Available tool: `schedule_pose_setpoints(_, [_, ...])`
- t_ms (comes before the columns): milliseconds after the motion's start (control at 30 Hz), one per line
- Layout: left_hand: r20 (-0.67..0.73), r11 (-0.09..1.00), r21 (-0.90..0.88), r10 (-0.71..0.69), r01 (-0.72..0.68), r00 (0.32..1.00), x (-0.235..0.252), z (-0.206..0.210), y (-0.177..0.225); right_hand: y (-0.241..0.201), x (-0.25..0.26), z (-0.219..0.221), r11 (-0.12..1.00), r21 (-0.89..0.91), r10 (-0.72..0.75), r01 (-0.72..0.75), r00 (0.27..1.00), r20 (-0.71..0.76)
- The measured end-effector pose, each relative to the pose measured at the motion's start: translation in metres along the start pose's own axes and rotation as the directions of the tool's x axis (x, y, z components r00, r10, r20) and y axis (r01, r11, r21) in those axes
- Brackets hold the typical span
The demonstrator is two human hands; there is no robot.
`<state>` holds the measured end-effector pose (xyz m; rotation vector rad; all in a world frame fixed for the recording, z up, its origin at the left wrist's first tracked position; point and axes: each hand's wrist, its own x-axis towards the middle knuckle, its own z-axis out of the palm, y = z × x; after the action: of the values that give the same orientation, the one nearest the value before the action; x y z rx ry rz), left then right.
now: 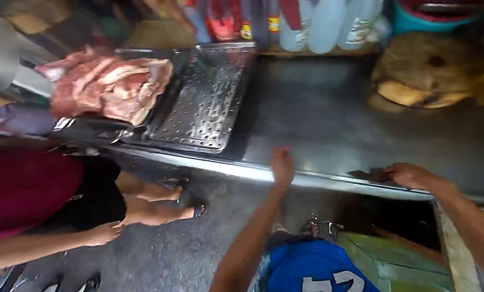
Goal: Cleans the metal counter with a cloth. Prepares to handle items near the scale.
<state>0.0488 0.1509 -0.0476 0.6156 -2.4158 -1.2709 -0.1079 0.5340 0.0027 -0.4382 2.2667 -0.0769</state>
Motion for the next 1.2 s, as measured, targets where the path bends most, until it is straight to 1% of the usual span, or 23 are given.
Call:
schedule_pose_setpoints(67, [0.230,0.968,-0.236,-0.026,0.082,0.973,-0.051,0.045,0.036,0.050,-0.037,0.001,0.967,0.250,0.068,-0.042,0.993,-0.099])
schedule_pose_setpoints(100, [0.407,0.927,-0.304,-0.082,0.220,0.910,-0.079,0.066,0.055,0.067,-0.057,0.008,0.933,0.358,0.089,-0.022,0.981,-0.171])
schedule_pose_setpoints(133, [0.585,0.860,-0.318,-0.153,0.399,0.796,-0.105,0.087,0.074,0.076,-0.075,0.015,0.910,0.415,0.107,0.003,0.964,-0.242])
schedule_pose_setpoints(167, [0.743,0.759,-0.270,-0.228,0.593,0.630,-0.129,0.108,0.093,0.081,-0.091,0.025,0.901,0.433,0.120,0.028,0.944,-0.309])
schedule_pose_setpoints(200, [0.852,0.633,-0.191,-0.272,0.750,0.447,-0.150,0.127,0.108,0.081,-0.104,0.037,0.898,0.438,0.130,0.050,0.919,-0.372])
schedule_pose_setpoints(267, [0.955,0.406,-0.015,-0.264,0.914,0.133,-0.184,0.162,0.129,0.075,-0.125,0.065,0.894,0.436,0.152,0.107,0.842,-0.517])
schedule_pose_setpoints(333, [0.978,0.280,0.111,-0.200,0.954,-0.055,-0.205,0.194,0.141,0.065,-0.138,0.095,0.881,0.442,0.178,0.166,0.750,-0.637])
schedule_pose_setpoints(367, [0.981,0.229,0.136,-0.166,0.964,-0.099,-0.212,0.208,0.145,0.059,-0.141,0.112,0.864,0.468,0.211,0.185,0.710,-0.672])
schedule_pose_setpoints(433, [0.989,0.120,0.107,-0.111,0.987,-0.094,-0.221,0.228,0.154,0.050,-0.143,0.147,0.825,0.537,0.314,0.173,0.650,-0.692])
schedule_pose_setpoints(500, [0.992,0.045,0.026,-0.126,0.999,-0.020,-0.220,0.244,0.156,0.042,-0.141,0.178,0.770,0.629,0.415,0.101,0.670,-0.616])
schedule_pose_setpoints(533, [0.992,0.069,-0.005,-0.125,0.998,0.014,-0.218,0.252,0.152,0.040,-0.138,0.192,0.739,0.671,0.448,0.065,0.696,-0.561])
schedule_pose_setpoints(633, [0.988,0.238,0.025,-0.154,0.971,0.013,-0.218,0.282,0.128,0.045,-0.120,0.217,0.639,0.766,0.472,-0.067,0.821,-0.322])
schedule_pose_setpoints(700, [0.968,0.344,0.028,-0.244,0.938,0.061,-0.220,0.304,0.113,0.060,-0.104,0.228,0.571,0.816,0.436,-0.092,0.876,-0.206])
schedule_pose_setpoints(767, [0.889,0.487,0.021,-0.409,0.873,0.206,-0.216,0.328,0.101,0.056,-0.093,0.245,0.561,0.827,0.473,-0.044,0.837,-0.276])
schedule_pose_setpoints(800, [0.822,0.571,0.051,-0.491,0.819,0.290,-0.212,0.340,0.098,0.047,-0.089,0.254,0.596,0.803,0.497,-0.002,0.786,-0.367])
schedule_pose_setpoints(867, [0.727,0.682,0.123,-0.556,0.721,0.402,-0.199,0.357,0.098,0.035,-0.074,0.269,0.714,0.699,0.478,0.025,0.713,-0.514])
schedule_pose_setpoints(933, [0.717,0.750,0.118,-0.518,0.651,0.467,-0.197,0.370,0.105,0.038,-0.051,0.286,0.774,0.630,0.498,-0.058,0.670,-0.550])
schedule_pose_setpoints(967, [0.722,0.778,0.093,-0.482,0.621,0.496,-0.202,0.377,0.108,0.045,-0.037,0.291,0.768,0.631,0.552,-0.110,0.614,-0.564])
schedule_pose_setpoints(1067, [0.747,0.854,0.034,-0.367,0.519,0.554,-0.207,0.403,0.121,0.075,0.002,0.287,0.625,0.741,0.747,-0.243,0.460,-0.480])
schedule_pose_setpoints(1100, [0.757,0.881,0.026,-0.326,0.472,0.567,-0.208,0.413,0.122,0.083,0.004,0.277,0.560,0.769,0.788,-0.309,0.486,-0.379])
schedule_pose_setpoints(1133, [0.764,0.902,0.018,-0.290,0.431,0.577,-0.211,0.424,0.121,0.089,-0.009,0.247,0.486,0.752,0.746,-0.445,0.660,-0.091])
schedule_pose_setpoints(1167, [0.774,0.921,0.012,-0.255,0.388,0.580,-0.212,0.435,0.119,0.087,-0.002,0.260,0.494,0.788,0.799,-0.368,0.551,-0.243])
schedule_pose_setpoints(1200, [0.789,0.934,0.003,-0.221,0.356,0.573,-0.212,0.445,0.118,0.090,-0.010,0.235,0.352,0.853,0.774,-0.386,0.632,-0.033])
